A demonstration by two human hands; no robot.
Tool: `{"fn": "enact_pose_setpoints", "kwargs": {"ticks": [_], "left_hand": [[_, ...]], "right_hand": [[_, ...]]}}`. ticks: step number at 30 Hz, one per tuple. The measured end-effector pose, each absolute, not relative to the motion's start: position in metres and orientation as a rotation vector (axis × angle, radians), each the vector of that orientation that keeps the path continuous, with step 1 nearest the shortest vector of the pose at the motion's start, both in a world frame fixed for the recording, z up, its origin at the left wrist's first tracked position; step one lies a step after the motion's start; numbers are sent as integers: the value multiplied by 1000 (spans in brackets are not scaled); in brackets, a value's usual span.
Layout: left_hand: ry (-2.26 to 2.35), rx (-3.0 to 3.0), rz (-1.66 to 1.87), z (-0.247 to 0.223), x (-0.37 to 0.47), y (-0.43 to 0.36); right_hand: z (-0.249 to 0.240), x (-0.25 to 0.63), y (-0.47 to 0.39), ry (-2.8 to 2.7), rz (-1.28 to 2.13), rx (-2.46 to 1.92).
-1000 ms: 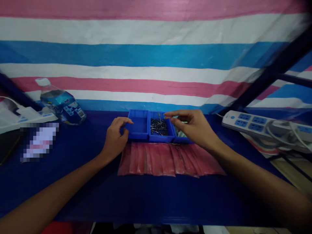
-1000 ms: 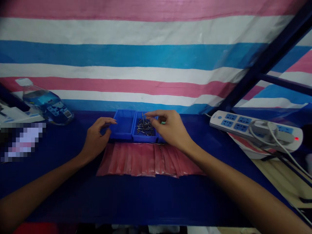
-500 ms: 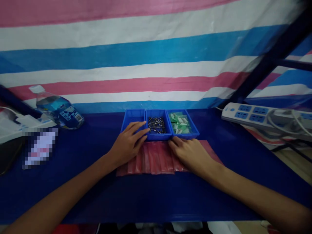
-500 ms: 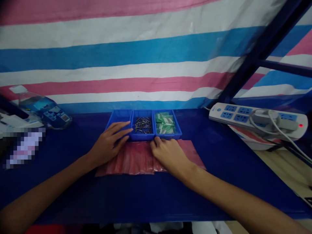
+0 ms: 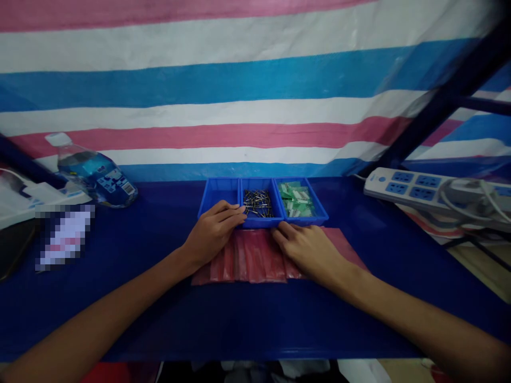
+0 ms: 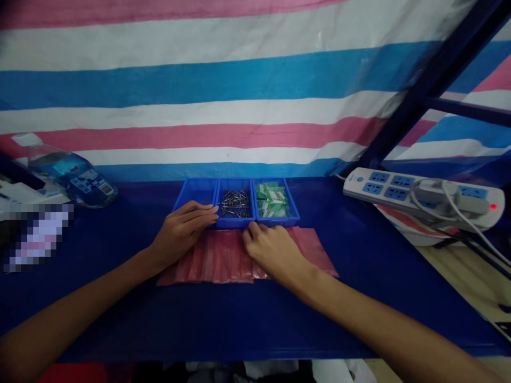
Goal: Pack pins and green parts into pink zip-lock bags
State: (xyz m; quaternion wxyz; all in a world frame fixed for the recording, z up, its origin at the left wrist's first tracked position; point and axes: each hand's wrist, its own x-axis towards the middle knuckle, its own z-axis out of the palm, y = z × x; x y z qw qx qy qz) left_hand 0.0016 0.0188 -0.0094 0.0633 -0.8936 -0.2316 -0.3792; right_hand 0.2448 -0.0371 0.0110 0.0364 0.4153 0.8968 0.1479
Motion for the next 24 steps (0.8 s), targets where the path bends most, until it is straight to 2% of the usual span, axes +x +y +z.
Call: {"fn": "enact_pose_setpoints", "kwargs": {"ticks": [3,5,6,8,11,14,16,17,18,19,21,23,24], "left_hand": [[-701,-2700,-1137,-9,0,16],[-730,-2706,-1127,-7,-3,12],[-749,-2707,-1119,-6,-5,9],[-776,-2700,-1106,-3,-9,4],[-799,-2663,-1087,0,-14,0],[-824,-2643,-1070,0,-15,0],[-832,-2647,-1059,-1,-15,1],[-835,-2645,-1059,-2,-14,1],[-839,-2642,-1058,-2,-14,1],[-842,-2638,-1059,-2,-14,1],[-846,-2630,-1063,-3,-14,1],[-845,-2634,-1062,-3,-15,1],[-843,-2639,-1062,-3,-14,1]], "right_hand": [[13,248,-36,2880,385,1279],[19,250,-38,3065,154,1387],[22,251,-38,3150,-81,1477],[28,254,-39,3165,-791,1637],[29,256,-37,2761,-1826,1655],[26,256,-34,2523,-2393,1736],[27,257,-33,2617,-2579,1864],[29,258,-34,2749,-2545,1947],[32,261,-35,2925,-2374,2043],[35,265,-36,3126,-2052,2113],[39,274,-40,3416,-1133,2008],[37,281,-43,3364,-334,1665],[34,282,-43,3254,-61,1511]]}}
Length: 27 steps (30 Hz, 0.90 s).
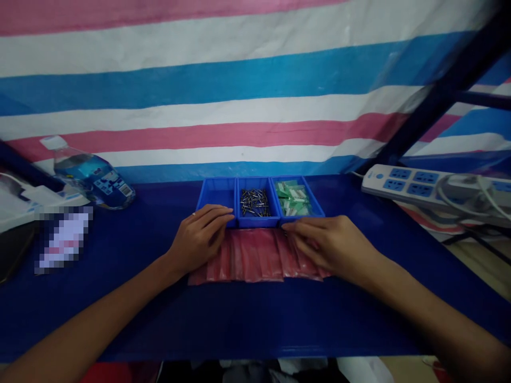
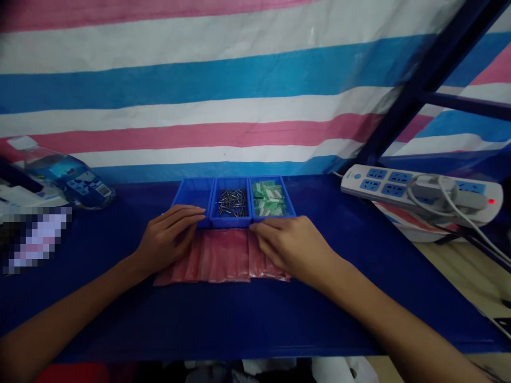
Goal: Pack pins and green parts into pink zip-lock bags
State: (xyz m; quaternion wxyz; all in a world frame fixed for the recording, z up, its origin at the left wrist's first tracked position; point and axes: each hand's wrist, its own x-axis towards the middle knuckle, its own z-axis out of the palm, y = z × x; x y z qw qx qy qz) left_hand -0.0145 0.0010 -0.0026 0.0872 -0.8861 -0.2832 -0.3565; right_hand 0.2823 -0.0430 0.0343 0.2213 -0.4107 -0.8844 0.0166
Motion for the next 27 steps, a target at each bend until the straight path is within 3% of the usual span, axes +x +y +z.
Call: {"fn": "enact_pose_setpoints", "kwargs": {"ticks": [5,14,18,24,27], "left_hand": [[-847,-2659,-1059,-3,-14,1],[-836,-2663,-1054,-5,-14,1],[-842,-2658,-1038,-5,-13,2],[-841,-2667,-1043,-5,-13,2],[-840,-2674,-1044,-6,-14,2]], "right_hand": [[16,273,-40,-2828,-402,-1281],[13,267,-38,-2794,-304,-1311],[18,268,-39,-2593,23,-1177],[33,260,-43,-1952,925,-1234],[34,255,-44,-1687,1096,-1182]]}}
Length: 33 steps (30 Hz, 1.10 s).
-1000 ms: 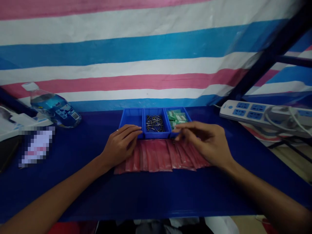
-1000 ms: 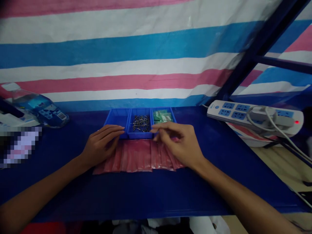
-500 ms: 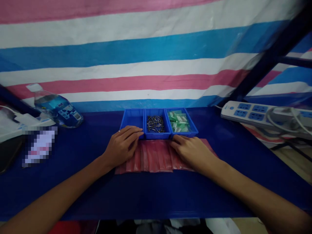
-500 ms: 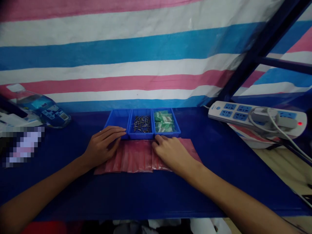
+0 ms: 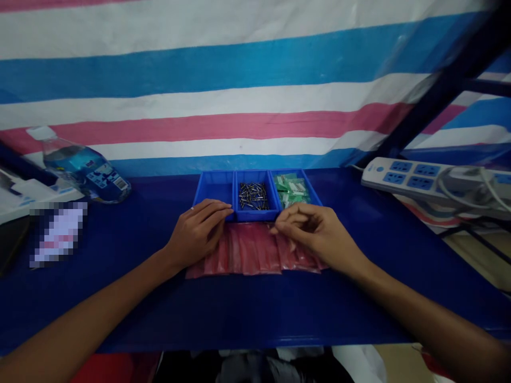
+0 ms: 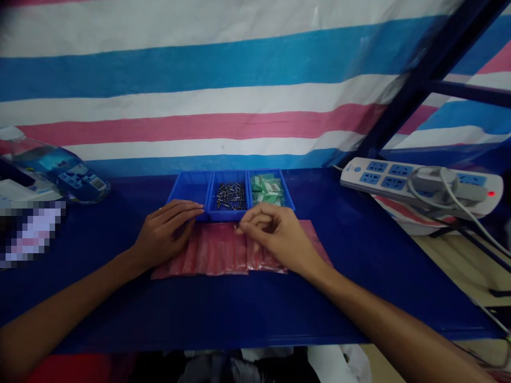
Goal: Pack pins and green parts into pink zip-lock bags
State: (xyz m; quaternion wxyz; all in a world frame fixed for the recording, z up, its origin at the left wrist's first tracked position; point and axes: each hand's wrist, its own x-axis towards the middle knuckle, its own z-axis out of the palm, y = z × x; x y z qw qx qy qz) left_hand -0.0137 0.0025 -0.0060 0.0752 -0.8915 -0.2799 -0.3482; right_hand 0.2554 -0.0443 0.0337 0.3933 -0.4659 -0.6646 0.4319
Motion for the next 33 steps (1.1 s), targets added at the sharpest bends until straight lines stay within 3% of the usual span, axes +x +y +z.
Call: {"fn": "enact_pose_setpoints", "kwargs": {"ticks": [4,12,20,33], "left_hand": [[-841,-2672,-1050,-6,-14,2],[-826,-2668,-1036,-5,-13,0],[-846,-2672,-1020,-8,-15,2],[-833,-2665,-1009,-7,-14,1]], "right_hand": [[30,257,-48,-1717,844,-1193],[15,265,-51,-2699,-272,-1427],[12,260,-48,-2762,-449,-1389],[8,255,-38,-2863,-432,-1200]]}}
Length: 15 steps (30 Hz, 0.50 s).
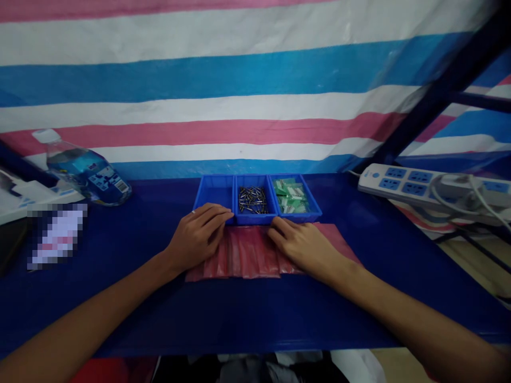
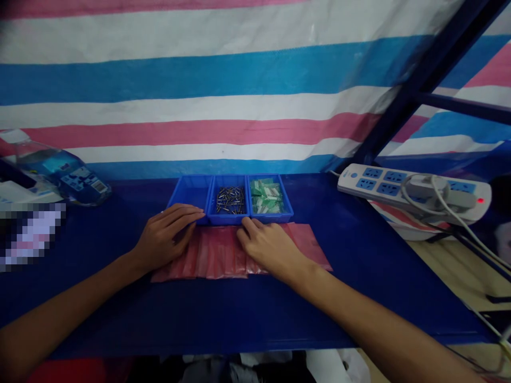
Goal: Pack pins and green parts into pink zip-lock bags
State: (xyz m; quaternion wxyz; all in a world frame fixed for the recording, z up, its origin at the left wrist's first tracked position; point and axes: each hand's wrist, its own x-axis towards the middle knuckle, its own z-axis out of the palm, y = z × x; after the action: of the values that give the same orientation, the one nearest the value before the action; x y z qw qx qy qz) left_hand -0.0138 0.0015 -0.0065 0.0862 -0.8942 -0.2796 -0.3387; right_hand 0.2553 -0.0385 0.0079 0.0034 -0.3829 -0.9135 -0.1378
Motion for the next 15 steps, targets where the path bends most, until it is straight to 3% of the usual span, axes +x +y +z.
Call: {"fn": "enact_pose_setpoints", "kwargs": {"ticks": [4,11,15], "left_hand": [[-842,-2671,-1011,-7,-14,1],[-843,-2663,-1016,-9,-16,2],[-845,-2662,-1012,-9,-15,2]], "right_hand": [[13,258,-38,-2781,-189,-1249],[22,255,-35,-1762,1292,-1078],[31,258,-34,-1415,1349,-872]]}}
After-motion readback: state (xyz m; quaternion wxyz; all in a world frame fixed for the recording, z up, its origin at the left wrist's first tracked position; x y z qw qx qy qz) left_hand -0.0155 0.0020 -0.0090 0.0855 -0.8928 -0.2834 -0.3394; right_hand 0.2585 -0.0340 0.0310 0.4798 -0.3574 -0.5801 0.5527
